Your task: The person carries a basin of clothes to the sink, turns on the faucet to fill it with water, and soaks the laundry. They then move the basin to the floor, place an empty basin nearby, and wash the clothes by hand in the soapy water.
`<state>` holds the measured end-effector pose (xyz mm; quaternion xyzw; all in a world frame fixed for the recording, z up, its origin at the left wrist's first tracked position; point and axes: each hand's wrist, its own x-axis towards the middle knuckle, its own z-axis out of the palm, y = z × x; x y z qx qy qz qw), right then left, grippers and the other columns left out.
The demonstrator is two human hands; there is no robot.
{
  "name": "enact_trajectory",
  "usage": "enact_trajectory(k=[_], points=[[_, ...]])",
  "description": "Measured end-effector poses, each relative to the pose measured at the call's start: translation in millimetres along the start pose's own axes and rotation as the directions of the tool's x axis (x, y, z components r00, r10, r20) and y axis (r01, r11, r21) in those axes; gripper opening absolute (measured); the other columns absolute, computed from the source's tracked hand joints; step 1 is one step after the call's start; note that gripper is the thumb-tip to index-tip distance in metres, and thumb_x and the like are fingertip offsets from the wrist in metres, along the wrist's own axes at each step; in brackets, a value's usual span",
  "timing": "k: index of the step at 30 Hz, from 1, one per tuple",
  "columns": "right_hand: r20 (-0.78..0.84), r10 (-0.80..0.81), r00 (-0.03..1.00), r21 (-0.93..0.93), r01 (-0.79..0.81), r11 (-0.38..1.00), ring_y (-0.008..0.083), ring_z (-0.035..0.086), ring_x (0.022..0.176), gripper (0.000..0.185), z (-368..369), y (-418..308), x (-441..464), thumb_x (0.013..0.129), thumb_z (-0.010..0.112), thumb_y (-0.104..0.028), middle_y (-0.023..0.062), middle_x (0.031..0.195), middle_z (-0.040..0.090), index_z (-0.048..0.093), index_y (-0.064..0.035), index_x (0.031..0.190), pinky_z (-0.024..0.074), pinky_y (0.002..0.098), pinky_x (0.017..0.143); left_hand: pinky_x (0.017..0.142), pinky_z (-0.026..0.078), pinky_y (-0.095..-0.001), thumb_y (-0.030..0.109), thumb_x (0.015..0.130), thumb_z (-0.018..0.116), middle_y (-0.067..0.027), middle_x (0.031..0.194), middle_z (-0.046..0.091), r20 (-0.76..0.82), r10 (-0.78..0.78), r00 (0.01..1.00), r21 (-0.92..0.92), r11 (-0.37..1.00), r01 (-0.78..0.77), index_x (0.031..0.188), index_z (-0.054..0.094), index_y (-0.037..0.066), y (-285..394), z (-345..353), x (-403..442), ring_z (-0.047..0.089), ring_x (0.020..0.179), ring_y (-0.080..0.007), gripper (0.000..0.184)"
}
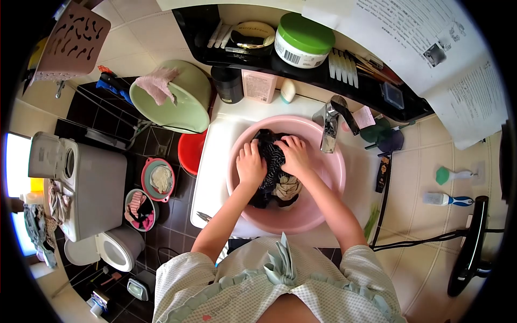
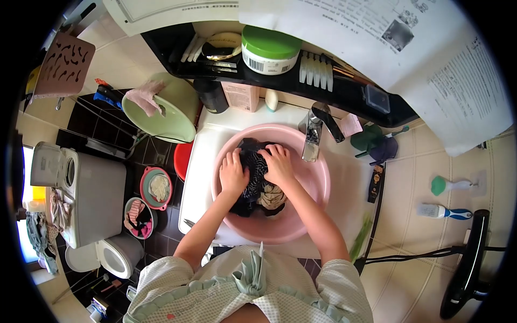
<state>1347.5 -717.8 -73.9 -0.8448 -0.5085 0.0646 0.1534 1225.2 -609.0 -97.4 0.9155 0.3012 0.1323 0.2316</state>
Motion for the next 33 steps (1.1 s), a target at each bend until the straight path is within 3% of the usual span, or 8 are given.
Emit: enact_trajectory(k=[4,9,12,17,20,22,26,33], points=[[0.244,0.071,0.967,-0.117,-0.043,0.992,0.0348,0.033,0.121,0.073,10.2,6.9,2.6,0.054,0.071,-0.016,0.0102,0.132,0.036,0.047,-0.0176,0.123,0.0359,0.0479,0.094,0.091,0.042,-0.0468,0.026,0.064,0.068,-0.0172,0.131,0.034,0.259,0.078,0.963,0.1,0.989,-0.107,0.137,0.023,0.006,12.0,4.0,-10.3,0.035,0.117,-0.0382,0.089],[0.493,0.083,0.866,-0.29,0.073,0.954,0.0394,0.032,0.118,0.086,35.0,-5.1,1.2,0.052,0.075,-0.015,0.0128,0.137,0.027,0.041,-0.0211,0.131,0.043,0.047,0.087,0.095,0.042,-0.0423,0.04,0.059,0.076,-0.0223,0.127,0.037,0.651,-0.178,0.738,0.224,0.974,0.037,0.138,0.014,-0.003,9.2,24.7,-8.5,0.033,0.122,-0.0392,0.11],[0.323,0.024,0.946,-0.26,0.064,0.964,0.0378,0.044,0.106,0.069,68.8,2.8,4.9,0.059,0.07,-0.009,0.0135,0.126,0.038,0.048,-0.0219,0.122,0.0506,0.043,0.074,0.09,0.046,-0.0376,0.046,0.061,0.074,-0.0195,0.125,0.038,0.529,-0.189,0.828,0.324,0.946,0.009,0.138,0.016,-0.002,-0.9,57.3,-16.4,0.038,0.117,-0.0352,0.108],[0.205,0.099,0.974,-0.096,-0.081,0.992,0.0364,0.059,0.088,0.047,88.8,13.1,18.1,0.065,0.059,-0.003,0.017,0.11,0.054,0.058,-0.0168,0.109,0.051,0.0421,0.073,0.069,0.053,-0.0398,0.007,0.072,0.063,-0.0139,0.079,0.063,0.317,-0.221,0.922,0.292,0.948,0.127,0.112,0.047,0.003,-6.6,67.6,-7.6,0.065,0.074,-0.0306,0.044],[0.155,0.153,0.976,-0.041,-0.148,0.988,0.0322,0.063,0.078,0.037,94.0,17.7,26.4,0.064,0.058,-0.003,0.0149,0.085,0.062,0.064,-0.015,0.098,0.0516,0.0406,0.069,0.069,0.052,-0.0399,0.006,0.071,0.063,-0.0174,0.081,0.065,0.446,-0.206,0.871,0.145,0.977,0.157,0.102,0.053,0.004,-20.2,68.0,2.2,0.064,0.077,-0.0315,0.033],[0.272,0.233,0.933,-0.054,-0.227,0.972,0.0319,0.063,0.077,0.039,77.6,12.4,30.3,0.064,0.057,-0.005,0.0158,0.081,0.063,0.064,-0.015,0.101,0.0515,0.0404,0.068,0.071,0.051,-0.0421,0.008,0.066,0.065,-0.0196,0.081,0.064,0.429,-0.192,0.882,0.054,0.981,0.187,0.098,0.055,0.007,-21.2,59.2,4.0,0.063,0.078,-0.0335,0.033],[0.21,0.285,0.935,0.459,-0.351,0.816,0.032,0.059,0.083,0.032,75.1,22.3,18.6,0.062,0.061,-0.007,0.0134,0.086,0.061,0.061,-0.0126,0.093,0.0461,0.0391,0.071,0.074,0.048,-0.0457,0.011,0.058,0.071,-0.0197,0.079,0.064,0.29,-0.175,0.941,-0.224,0.943,0.245,0.096,0.055,0.009,-18.5,42.1,4.1,0.061,0.079,-0.0378,0.042],[0.021,0.054,0.998,0.275,-0.057,0.96,0.0337,0.05,0.095,0.048,-28.4,-22.7,1.5,0.055,0.066,0.002,0.0089,0.103,0.047,0.056,-0.0203,0.097,0.0445,0.0417,0.077,0.087,0.043,-0.0403,0.008,0.052,0.071,-0.0156,0.104,0.055,0.05,0.029,0.998,-0.537,0.844,0.003,0.102,0.052,0.003,-20.5,23.0,-7.5,0.051,0.101,-0.0348,0.054]])
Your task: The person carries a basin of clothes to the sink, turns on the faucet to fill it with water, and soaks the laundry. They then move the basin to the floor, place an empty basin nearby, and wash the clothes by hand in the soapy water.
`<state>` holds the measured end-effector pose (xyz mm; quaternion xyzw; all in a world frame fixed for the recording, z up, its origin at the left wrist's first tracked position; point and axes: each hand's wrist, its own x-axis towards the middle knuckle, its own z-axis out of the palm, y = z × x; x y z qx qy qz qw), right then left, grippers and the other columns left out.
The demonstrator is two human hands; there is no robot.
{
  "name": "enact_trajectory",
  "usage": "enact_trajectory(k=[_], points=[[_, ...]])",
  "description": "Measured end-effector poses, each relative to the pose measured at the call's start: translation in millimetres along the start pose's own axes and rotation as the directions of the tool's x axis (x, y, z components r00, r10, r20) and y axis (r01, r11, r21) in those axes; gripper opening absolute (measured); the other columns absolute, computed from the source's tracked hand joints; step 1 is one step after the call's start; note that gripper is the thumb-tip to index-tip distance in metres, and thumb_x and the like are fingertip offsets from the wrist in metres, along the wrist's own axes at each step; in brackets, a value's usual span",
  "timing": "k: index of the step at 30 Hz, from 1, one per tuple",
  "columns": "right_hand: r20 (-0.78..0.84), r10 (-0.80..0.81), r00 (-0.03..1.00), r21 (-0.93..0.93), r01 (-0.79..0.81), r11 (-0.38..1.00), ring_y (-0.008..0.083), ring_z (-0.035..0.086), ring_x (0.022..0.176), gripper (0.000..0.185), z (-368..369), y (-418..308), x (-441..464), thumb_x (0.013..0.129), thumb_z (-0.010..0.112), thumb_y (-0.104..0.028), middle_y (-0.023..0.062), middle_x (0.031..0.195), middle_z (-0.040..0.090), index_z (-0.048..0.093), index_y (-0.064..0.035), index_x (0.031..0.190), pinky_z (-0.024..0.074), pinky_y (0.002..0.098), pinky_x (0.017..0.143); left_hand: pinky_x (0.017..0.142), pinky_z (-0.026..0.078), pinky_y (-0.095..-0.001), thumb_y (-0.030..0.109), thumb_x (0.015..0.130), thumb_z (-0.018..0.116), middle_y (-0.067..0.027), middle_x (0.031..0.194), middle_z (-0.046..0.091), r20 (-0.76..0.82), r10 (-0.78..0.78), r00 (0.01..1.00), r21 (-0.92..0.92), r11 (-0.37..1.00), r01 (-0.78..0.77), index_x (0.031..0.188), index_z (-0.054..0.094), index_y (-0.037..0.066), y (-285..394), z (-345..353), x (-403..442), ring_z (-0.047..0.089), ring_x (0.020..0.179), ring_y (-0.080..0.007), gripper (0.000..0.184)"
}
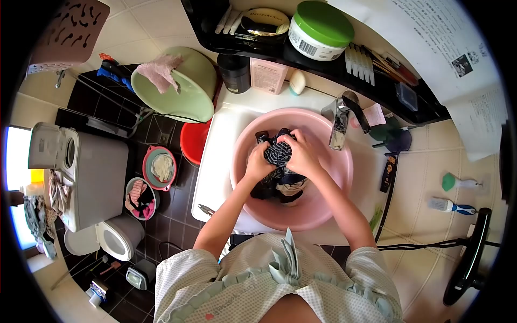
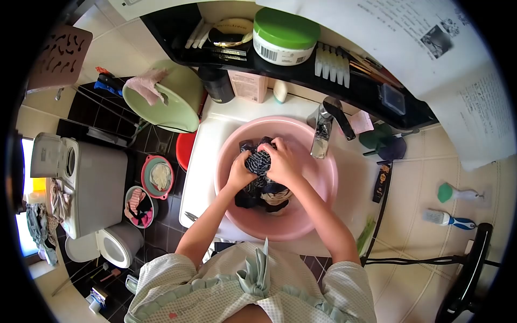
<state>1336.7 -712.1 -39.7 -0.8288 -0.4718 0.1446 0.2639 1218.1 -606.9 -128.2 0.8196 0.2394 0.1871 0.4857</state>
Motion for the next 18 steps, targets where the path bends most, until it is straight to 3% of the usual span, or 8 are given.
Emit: enact_trajectory(k=[4,7,8,12,15,16,18], points=[[0.125,-0.031,0.992,-0.011,0.033,0.999,0.0366,0.045,0.102,0.062,-6.6,-0.3,-18.8,0.054,0.063,0.006,0.0119,0.115,0.042,0.052,-0.0228,0.108,0.0425,0.0416,0.084,0.084,0.045,-0.0415,0.013,0.053,0.072,-0.0141,0.102,0.048,0.252,-0.033,0.967,0.214,0.976,-0.023,0.114,0.044,0.006,11.3,-21.9,-9.0,0.047,0.098,-0.0357,0.068],[0.144,-0.091,0.985,-0.123,0.109,0.986,0.0364,0.044,0.104,0.065,4.2,17.3,-27.6,0.054,0.062,0.007,0.0127,0.116,0.042,0.051,-0.0212,0.111,0.0421,0.0407,0.086,0.083,0.046,-0.0431,0.017,0.054,0.074,-0.0145,0.117,0.042,0.135,-0.103,0.985,0.441,0.897,0.033,0.122,0.037,0.007,19.9,-22.2,-25.7,0.044,0.104,-0.0377,0.077],[0.207,-0.053,0.977,-0.157,0.086,0.984,0.0369,0.04,0.111,0.069,7.9,25.1,-27.8,0.053,0.065,0.003,0.0129,0.122,0.041,0.05,-0.0196,0.116,0.0391,0.043,0.091,0.083,0.047,-0.0435,0.023,0.054,0.076,-0.0144,0.132,0.032,0.175,-0.178,0.968,0.497,0.865,0.069,0.133,0.028,0.008,21.9,-21.0,-26.3,0.038,0.114,-0.0384,0.094],[0.207,-0.064,0.976,-0.408,0.146,0.901,0.0382,0.03,0.124,0.078,40.4,42.4,-22.9,0.052,0.07,-0.008,0.0128,0.137,0.033,0.045,-0.0151,0.126,0.0297,0.0494,0.099,0.089,0.045,-0.043,0.029,0.054,0.078,-0.0154,0.139,0.026,0.253,-0.183,0.95,0.729,0.682,-0.062,0.142,0.013,0.007,33.0,0.3,-20.2,0.03,0.125,-0.0357,0.112],[0.281,-0.043,0.959,-0.416,0.162,0.895,0.0374,0.032,0.121,0.077,56.9,44.6,-6.7,0.052,0.07,-0.008,0.0116,0.134,0.034,0.045,-0.0122,0.125,0.0304,0.049,0.098,0.09,0.046,-0.0364,0.025,0.057,0.075,-0.0161,0.134,0.032,0.287,-0.273,0.918,0.771,0.634,-0.053,0.135,0.024,0.0,7.7,27.1,-4.5,0.032,0.124,-0.0355,0.097],[0.294,-0.017,0.955,-0.439,0.151,0.886,0.0359,0.038,0.113,0.074,61.3,44.5,-1.3,0.052,0.07,-0.007,0.01,0.128,0.038,0.047,-0.0149,0.122,0.0381,0.0491,0.091,0.087,0.048,-0.0342,0.024,0.057,0.075,-0.0166,0.131,0.035,0.29,-0.297,0.91,0.769,0.639,-0.037,0.132,0.028,-0.001,1.7,31.4,-3.2,0.036,0.122,-0.0342,0.092],[0.32,0.006,0.947,-0.419,0.137,0.897,0.035,0.041,0.109,0.071,71.1,50.5,10.5,0.053,0.07,-0.006,0.0097,0.124,0.039,0.048,-0.0173,0.12,0.043,0.0479,0.084,0.08,0.051,-0.03,0.022,0.058,0.075,-0.0174,0.125,0.042,0.279,-0.339,0.898,0.766,0.642,0.005,0.126,0.038,-0.003,-5.3,32.8,5.8,0.043,0.118,-0.0316,0.081]])
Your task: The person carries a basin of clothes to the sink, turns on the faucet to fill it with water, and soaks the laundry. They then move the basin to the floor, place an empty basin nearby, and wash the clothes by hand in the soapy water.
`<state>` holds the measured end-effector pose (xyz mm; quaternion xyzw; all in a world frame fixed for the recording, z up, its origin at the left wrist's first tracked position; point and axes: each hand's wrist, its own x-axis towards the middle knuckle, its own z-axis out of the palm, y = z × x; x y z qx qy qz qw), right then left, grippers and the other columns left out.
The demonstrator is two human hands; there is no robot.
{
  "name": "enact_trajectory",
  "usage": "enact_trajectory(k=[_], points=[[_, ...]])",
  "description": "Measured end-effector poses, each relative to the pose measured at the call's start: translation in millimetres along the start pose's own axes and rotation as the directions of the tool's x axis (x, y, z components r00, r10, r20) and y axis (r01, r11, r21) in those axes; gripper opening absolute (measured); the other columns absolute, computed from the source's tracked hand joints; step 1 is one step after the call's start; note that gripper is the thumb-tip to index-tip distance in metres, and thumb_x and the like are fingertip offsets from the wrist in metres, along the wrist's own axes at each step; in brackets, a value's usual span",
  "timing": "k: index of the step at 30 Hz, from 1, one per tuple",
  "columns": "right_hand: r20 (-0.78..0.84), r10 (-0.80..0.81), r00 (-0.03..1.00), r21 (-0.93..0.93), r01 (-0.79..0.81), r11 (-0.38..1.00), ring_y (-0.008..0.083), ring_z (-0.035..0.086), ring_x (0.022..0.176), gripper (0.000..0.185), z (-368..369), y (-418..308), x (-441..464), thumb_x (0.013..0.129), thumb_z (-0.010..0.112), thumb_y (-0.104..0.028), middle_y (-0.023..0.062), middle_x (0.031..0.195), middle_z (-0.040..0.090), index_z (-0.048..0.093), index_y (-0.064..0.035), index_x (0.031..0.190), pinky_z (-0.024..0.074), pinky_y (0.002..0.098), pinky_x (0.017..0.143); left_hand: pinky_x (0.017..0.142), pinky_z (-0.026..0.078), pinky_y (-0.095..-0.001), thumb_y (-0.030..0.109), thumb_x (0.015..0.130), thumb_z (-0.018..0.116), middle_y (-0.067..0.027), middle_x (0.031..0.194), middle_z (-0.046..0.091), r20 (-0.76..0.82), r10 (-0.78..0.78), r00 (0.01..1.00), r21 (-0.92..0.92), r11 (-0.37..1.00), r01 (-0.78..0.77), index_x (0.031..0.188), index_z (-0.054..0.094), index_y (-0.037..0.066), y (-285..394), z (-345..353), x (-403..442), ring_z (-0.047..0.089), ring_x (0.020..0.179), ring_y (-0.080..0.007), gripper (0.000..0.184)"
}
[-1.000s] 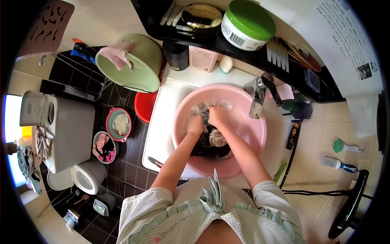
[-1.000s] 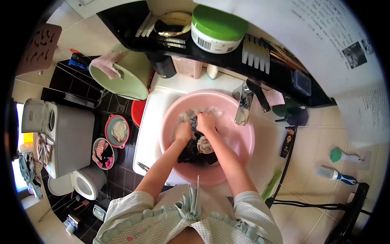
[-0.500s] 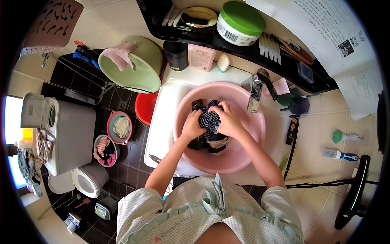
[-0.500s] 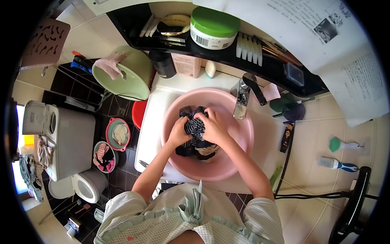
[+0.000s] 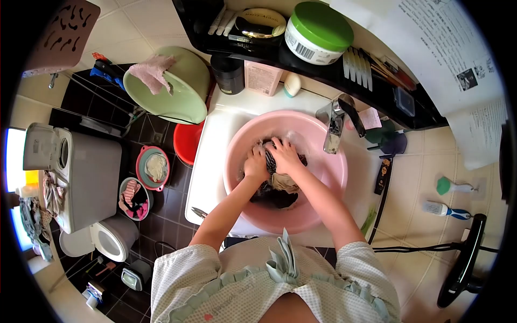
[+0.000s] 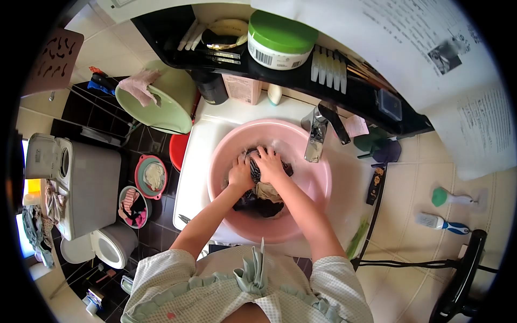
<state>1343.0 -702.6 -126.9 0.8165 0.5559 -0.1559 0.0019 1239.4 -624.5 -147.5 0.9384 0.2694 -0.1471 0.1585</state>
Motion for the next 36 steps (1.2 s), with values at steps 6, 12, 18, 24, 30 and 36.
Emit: enact_trajectory(k=[6,12,18,24,30,36], points=[[-0.115,0.164,0.98,0.152,-0.146,0.977,0.0321,0.063,0.081,0.046,27.1,-1.9,13.0,0.062,0.059,-0.002,0.0116,0.101,0.059,0.062,-0.018,0.106,0.0507,0.0421,0.071,0.075,0.052,-0.0386,0.013,0.06,0.067,-0.0172,0.086,0.064,-0.012,-0.043,0.999,-0.249,0.968,0.038,0.091,0.062,0.002,-15.9,22.8,9.2,0.064,0.083,-0.0315,0.033],[0.082,0.386,0.919,0.426,-0.383,0.82,0.0301,0.062,0.081,0.043,18.7,2.9,15.6,0.062,0.055,0.0,0.0143,0.084,0.064,0.065,-0.0179,0.1,0.0492,0.0374,0.069,0.076,0.05,-0.0407,0.013,0.058,0.066,-0.0169,0.088,0.065,-0.022,-0.139,0.99,-0.445,0.888,0.115,0.089,0.064,0.006,-12.1,6.1,8.7,0.063,0.084,-0.0331,0.031],[-0.08,0.192,0.978,0.782,-0.058,0.621,0.0266,0.055,0.095,0.044,15.9,30.1,-4.8,0.06,0.063,-0.003,0.0108,0.1,0.057,0.058,-0.0122,0.103,0.0445,0.0347,0.08,0.089,0.043,-0.0409,0.015,0.058,0.07,-0.0145,0.115,0.049,-0.137,-0.041,0.99,-0.674,0.736,-0.063,0.114,0.049,0.009,-22.9,4.7,-1.6,0.048,0.107,-0.0329,0.06],[-0.121,0.367,0.922,0.29,-0.321,0.902,0.0357,0.044,0.107,0.066,-36.2,-10.1,-79.3,0.06,0.075,-0.022,0.0131,0.113,0.042,0.042,-0.0185,0.117,0.0397,0.0492,0.085,0.092,0.035,-0.0483,0.011,0.057,0.068,-0.0127,0.118,0.04,-0.421,0.131,0.898,-0.171,0.96,-0.221,0.119,0.045,0.018,-14.4,-22.7,-49.9,0.036,0.114,-0.0341,0.066],[0.151,0.346,0.926,0.044,-0.356,0.933,0.0363,0.049,0.095,0.064,-9.1,-49.7,-105.2,0.06,0.076,-0.021,0.0148,0.112,0.044,0.045,-0.0147,0.116,0.0498,0.0409,0.07,0.085,0.04,-0.0473,0.022,0.056,0.075,-0.0089,0.124,0.038,-0.06,0.344,0.937,0.215,0.921,-0.324,0.117,0.049,0.02,-8.3,-26.4,-77.2,0.036,0.115,-0.0318,0.066],[0.04,0.411,0.911,-0.027,-0.41,0.912,0.0322,0.063,0.071,0.023,51.5,-44.6,-86.1,0.062,0.069,-0.016,0.0127,0.082,0.063,0.067,-0.0104,0.084,0.0524,0.0394,0.066,0.075,0.049,-0.0438,0.023,0.055,0.076,-0.0103,0.123,0.037,-0.027,0.332,0.943,0.356,0.884,-0.302,0.112,0.051,0.017,-6.0,-0.1,-57.5,0.041,0.108,-0.0343,0.062]])
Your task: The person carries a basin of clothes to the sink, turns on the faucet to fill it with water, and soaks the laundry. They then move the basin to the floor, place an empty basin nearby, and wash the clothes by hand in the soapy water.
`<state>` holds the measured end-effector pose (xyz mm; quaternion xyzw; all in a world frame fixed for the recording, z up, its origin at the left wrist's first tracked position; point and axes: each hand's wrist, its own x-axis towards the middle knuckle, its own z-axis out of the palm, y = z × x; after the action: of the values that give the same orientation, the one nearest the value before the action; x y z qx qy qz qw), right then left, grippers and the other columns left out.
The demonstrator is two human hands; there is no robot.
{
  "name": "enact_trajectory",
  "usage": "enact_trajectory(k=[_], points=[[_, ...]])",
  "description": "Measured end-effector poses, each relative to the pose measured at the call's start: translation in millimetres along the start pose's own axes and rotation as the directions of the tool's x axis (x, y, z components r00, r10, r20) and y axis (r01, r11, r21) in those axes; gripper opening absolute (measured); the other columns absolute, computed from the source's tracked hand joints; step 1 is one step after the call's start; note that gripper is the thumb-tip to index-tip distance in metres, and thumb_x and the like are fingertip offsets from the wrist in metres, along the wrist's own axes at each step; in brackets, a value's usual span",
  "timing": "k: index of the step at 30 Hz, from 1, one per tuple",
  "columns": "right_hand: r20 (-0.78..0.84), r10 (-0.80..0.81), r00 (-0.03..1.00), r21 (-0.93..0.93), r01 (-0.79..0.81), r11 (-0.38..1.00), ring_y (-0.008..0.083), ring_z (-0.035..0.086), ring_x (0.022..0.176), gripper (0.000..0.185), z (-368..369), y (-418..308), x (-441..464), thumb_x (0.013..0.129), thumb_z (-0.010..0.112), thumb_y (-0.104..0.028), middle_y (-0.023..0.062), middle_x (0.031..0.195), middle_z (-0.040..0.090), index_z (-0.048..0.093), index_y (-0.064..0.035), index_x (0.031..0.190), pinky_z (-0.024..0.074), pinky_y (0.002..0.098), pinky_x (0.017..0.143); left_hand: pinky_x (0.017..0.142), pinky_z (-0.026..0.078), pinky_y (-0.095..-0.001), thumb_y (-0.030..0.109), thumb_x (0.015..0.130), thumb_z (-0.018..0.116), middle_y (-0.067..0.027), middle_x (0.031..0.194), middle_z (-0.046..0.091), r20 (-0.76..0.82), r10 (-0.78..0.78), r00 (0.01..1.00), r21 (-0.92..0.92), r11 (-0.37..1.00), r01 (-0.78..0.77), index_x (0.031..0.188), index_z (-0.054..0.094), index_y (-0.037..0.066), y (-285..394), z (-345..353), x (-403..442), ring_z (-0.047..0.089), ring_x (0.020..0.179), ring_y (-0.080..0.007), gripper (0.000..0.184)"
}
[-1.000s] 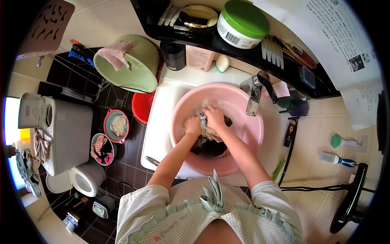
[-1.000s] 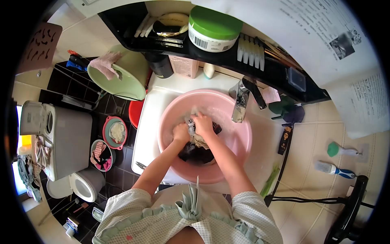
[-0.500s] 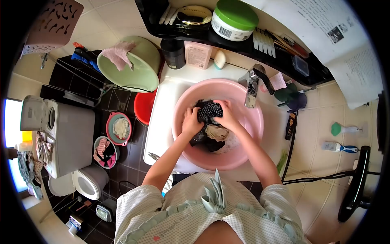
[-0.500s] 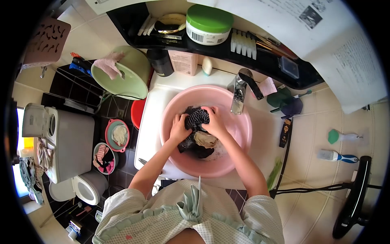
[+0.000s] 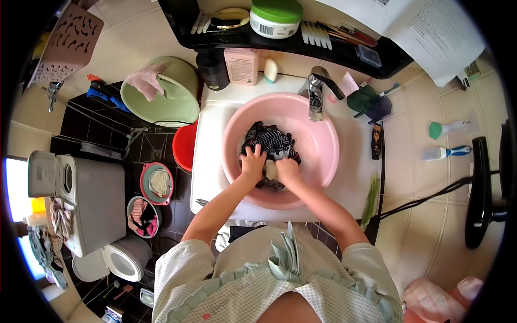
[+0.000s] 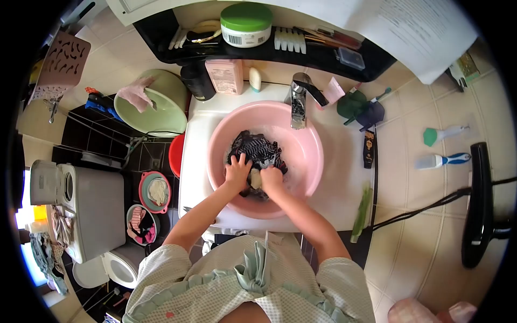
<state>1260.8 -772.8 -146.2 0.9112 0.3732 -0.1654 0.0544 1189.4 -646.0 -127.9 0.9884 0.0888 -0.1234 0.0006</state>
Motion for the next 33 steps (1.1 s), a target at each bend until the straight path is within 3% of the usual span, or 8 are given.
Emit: enact_trajectory(k=[4,8,15,20,23,24,27,33], points=[[0.066,0.082,0.994,0.37,-0.1,0.924,0.0315,0.064,0.079,0.026,-48.6,14.3,-7.9,0.059,0.064,-0.018,0.0158,0.083,0.066,0.069,-0.0082,0.083,0.0519,0.038,0.072,0.075,0.052,-0.0392,0.013,0.06,0.071,-0.0119,0.114,0.043,-0.103,0.034,0.994,-0.051,0.998,-0.039,0.089,0.066,0.012,-5.3,27.1,22.4,0.054,0.095,-0.0319,0.029],[-0.086,0.1,0.991,0.654,-0.02,0.756,0.0248,0.061,0.058,0.024,-50.9,26.3,-14.5,0.06,0.065,-0.016,0.0134,0.064,0.062,0.066,-0.0065,0.081,0.0465,0.0352,0.057,0.078,0.051,-0.0378,0.011,0.06,0.069,-0.0151,0.1,0.054,-0.033,-0.159,0.987,-0.552,0.826,0.115,0.091,0.066,0.009,-11.9,-3.9,21.0,0.06,0.089,-0.0333,0.031],[-0.433,0.114,0.894,0.585,0.182,0.791,0.0318,0.061,0.077,0.029,-114.2,21.2,-48.9,0.06,0.062,-0.007,0.0123,0.084,0.064,0.067,-0.006,0.088,0.0493,0.0383,0.068,0.089,0.043,-0.0374,0.006,0.055,0.069,-0.0189,0.109,0.057,-0.263,-0.278,0.924,-0.92,0.36,-0.154,0.094,0.062,0.001,-33.1,36.8,36.8,0.054,0.102,-0.0361,0.04],[-0.404,-0.045,0.914,0.382,0.213,0.899,0.0297,0.06,0.073,0.026,-124.6,7.6,-75.5,0.058,0.06,-0.005,0.0085,0.078,0.059,0.066,-0.0094,0.083,0.0479,0.0403,0.062,0.08,0.046,-0.0377,0.002,0.057,0.063,-0.0105,0.095,0.055,-0.286,-0.122,0.95,-0.78,0.606,-0.157,0.087,0.06,0.003,-47.9,-15.6,-4.3,0.055,0.094,-0.0315,0.03],[-0.189,-0.158,0.969,0.272,0.206,0.94,0.0271,0.062,0.082,0.033,-97.7,8.5,-82.7,0.06,0.063,-0.014,0.0075,0.092,0.061,0.065,-0.0147,0.094,0.0495,0.041,0.069,0.08,0.047,-0.0371,0.004,0.056,0.065,-0.0078,0.106,0.052,-0.142,0.123,0.982,-0.514,0.839,-0.179,0.09,0.06,0.007,-58.6,-20.7,-21.8,0.051,0.101,-0.0308,0.034],[0.006,-0.157,0.988,0.282,0.149,0.948,0.0259,0.062,0.088,0.037,-99.1,4.9,-82.2,0.061,0.065,-0.019,0.0074,0.096,0.061,0.065,-0.0165,0.097,0.0486,0.0422,0.074,0.082,0.047,-0.0391,0.011,0.054,0.071,-0.0072,0.118,0.044,0.008,0.198,0.98,-0.416,0.892,-0.177,0.108,0.055,0.014,-59.3,-18.7,-22.1,0.045,0.108,-0.0309,0.056],[-0.077,-0.163,0.984,0.117,0.171,0.978,0.0315,0.047,0.107,0.06,-74.8,-4.0,-79.3,0.057,0.074,-0.028,0.01,0.123,0.045,0.056,-0.0208,0.114,0.0455,0.0482,0.078,0.081,0.046,-0.0443,0.019,0.055,0.074,-0.0098,0.125,0.037,-0.167,0.166,0.972,-0.217,0.955,-0.2,0.126,0.042,0.018,-40.1,-40.3,-39.4,0.042,0.111,-0.031,0.077],[0.099,-0.005,0.995,-0.035,0.009,0.999,0.042,0.039,0.108,0.088,-37.4,-30.5,-29.0,0.051,0.078,-0.023,0.0146,0.126,0.034,0.038,-0.0236,0.13,0.0473,0.0496,0.08,0.069,0.053,-0.0405,0.03,0.055,0.077,-0.0108,0.124,0.036,0.019,0.124,0.992,0.065,0.99,-0.125,0.129,0.035,0.012,-10.4,5.0,-5.5,0.044,0.107,-0.0334,0.087]])
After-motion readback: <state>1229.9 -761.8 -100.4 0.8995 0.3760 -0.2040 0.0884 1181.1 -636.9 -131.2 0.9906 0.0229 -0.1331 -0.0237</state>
